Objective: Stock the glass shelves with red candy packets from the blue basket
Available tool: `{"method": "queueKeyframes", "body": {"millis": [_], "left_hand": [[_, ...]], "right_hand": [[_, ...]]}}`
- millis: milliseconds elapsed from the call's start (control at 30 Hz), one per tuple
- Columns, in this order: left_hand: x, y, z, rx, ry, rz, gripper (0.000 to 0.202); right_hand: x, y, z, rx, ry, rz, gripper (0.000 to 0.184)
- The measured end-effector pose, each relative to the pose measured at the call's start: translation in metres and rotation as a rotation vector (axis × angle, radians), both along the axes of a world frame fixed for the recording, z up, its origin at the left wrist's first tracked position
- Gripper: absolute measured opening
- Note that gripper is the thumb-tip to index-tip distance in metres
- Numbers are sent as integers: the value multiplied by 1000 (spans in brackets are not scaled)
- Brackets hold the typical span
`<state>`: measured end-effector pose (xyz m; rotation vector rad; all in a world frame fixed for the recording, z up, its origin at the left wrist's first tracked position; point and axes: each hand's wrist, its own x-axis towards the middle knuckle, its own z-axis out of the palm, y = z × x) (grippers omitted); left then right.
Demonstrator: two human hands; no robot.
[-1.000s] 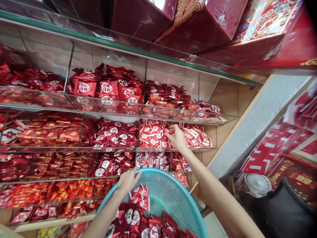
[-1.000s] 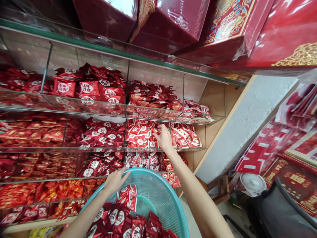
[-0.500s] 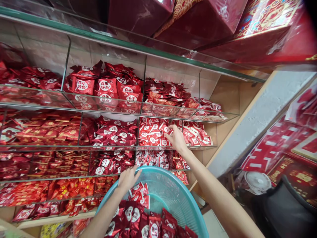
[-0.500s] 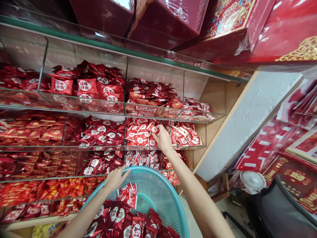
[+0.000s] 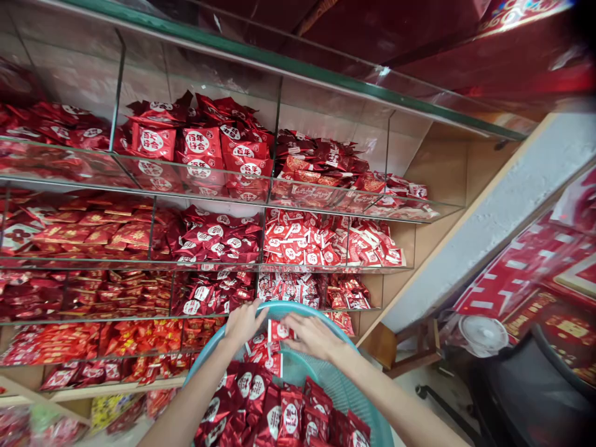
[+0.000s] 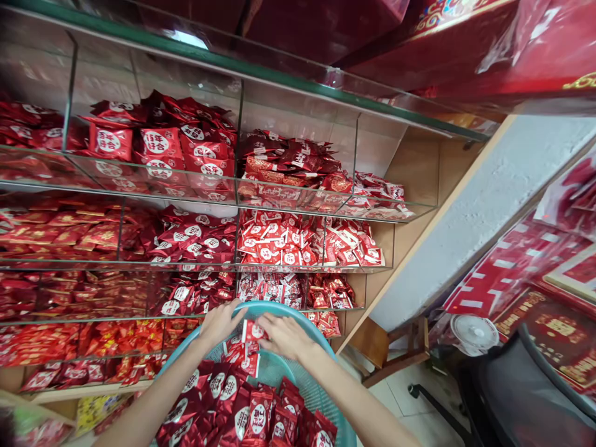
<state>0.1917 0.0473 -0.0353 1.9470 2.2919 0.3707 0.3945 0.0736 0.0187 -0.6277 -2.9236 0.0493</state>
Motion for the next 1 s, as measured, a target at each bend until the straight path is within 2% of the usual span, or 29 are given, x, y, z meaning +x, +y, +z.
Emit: {"method": "queueKeyframes", "body": {"millis": [100,233,567,1000], "left_hand": [[0,0,-1,26,6,15,50],[0,1,-2,30,12,7,52],[-1,1,-3,19,2,18,54],[-1,1,-4,48,-6,2,52]], "right_hand": [[10,8,-33,-5,-173,-69,27],[16,11,-53,-4,-281,-133,33],[-1,3,-73,-10,-337,-123,33],[-8,0,-84,-210,-162,-182,38]]}}
